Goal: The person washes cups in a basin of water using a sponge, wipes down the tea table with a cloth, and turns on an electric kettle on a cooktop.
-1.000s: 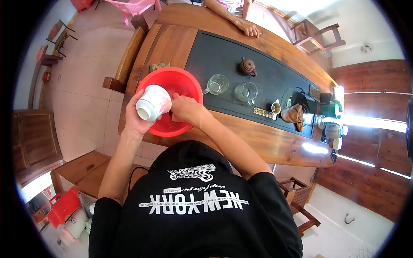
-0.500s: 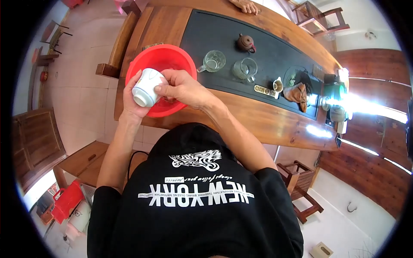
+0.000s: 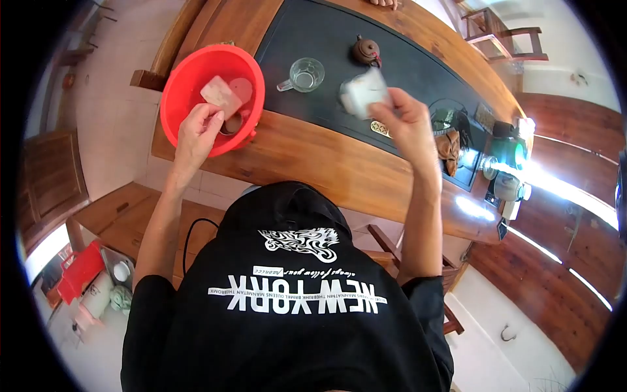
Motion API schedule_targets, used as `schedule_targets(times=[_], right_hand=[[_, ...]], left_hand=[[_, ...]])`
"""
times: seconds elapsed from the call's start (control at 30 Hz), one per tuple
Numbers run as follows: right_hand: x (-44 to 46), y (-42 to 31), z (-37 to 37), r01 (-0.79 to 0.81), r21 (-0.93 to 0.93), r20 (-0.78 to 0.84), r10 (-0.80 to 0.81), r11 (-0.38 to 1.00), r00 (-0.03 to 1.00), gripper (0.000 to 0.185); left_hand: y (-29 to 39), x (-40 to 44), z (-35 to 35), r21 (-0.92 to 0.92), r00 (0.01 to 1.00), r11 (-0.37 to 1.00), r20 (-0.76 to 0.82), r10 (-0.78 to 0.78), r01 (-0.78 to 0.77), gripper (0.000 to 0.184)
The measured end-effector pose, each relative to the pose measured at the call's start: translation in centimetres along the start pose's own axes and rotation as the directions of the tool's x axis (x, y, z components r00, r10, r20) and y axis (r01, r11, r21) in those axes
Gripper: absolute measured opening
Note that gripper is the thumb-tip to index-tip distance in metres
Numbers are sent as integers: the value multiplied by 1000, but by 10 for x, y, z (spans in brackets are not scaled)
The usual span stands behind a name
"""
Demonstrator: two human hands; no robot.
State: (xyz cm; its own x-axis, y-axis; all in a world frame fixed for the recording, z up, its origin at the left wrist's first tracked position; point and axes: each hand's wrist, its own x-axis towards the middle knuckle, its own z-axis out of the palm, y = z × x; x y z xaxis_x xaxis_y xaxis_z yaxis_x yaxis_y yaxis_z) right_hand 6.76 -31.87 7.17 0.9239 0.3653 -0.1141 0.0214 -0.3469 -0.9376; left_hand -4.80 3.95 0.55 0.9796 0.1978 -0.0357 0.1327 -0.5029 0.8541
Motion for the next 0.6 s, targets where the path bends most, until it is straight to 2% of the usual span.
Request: schedule_targets(times=[0.03, 0.07, 0.1, 0.17, 0.2, 0.27, 0.3, 0.37, 0.43, 0.53, 0.6], right_hand=[[4, 20, -21, -96, -151, -51, 89, 984, 995, 15], [9, 48, -39, -64, -328, -111, 29, 943, 993, 17], [13, 67, -53, -129, -416, -155, 69, 900, 986, 19], [24, 104, -73, -99, -578, -172, -3, 810, 985, 19], [30, 123, -81, -91, -574, -160, -3, 814, 987, 19], [43, 160, -93, 69, -747, -71, -182, 661, 981, 15], [49, 175, -94, 73, -743, -66, -182, 665, 981, 15], [61, 200, -98, 199, -786, 10, -311, 585, 950, 11], [69, 216, -97, 252, -810, 48, -369, 529, 928, 6], [79, 233, -96, 304, -831, 100, -414, 466, 905, 4], [83, 239, -95, 312, -851, 123, -417, 423, 901, 4]], left_hand=[[-4, -3, 5, 3, 1000, 1000, 0, -14, 14, 14], [-11, -4, 8, 60, 999, 998, -40, -21, 23, 15], [-14, -4, 11, 118, 996, 992, -84, -23, 32, 15], [-13, -2, 16, 163, 993, 986, -117, -20, 39, 17], [-19, 0, 17, 153, 989, 987, -144, -24, 46, 18], [-23, 2, 19, 162, 983, 985, -183, -31, 61, 19], [-22, 1, 20, 167, 982, 984, -186, -35, 67, 19], [-15, -1, 23, 327, 983, 940, -181, -43, 101, 18], [-4, -1, 26, 350, 981, 931, -188, -43, 108, 17], [-2, 1, 26, 406, 982, 908, -186, -23, 98, 16], [1, 1, 27, 452, 978, 876, -189, -88, 166, 15]])
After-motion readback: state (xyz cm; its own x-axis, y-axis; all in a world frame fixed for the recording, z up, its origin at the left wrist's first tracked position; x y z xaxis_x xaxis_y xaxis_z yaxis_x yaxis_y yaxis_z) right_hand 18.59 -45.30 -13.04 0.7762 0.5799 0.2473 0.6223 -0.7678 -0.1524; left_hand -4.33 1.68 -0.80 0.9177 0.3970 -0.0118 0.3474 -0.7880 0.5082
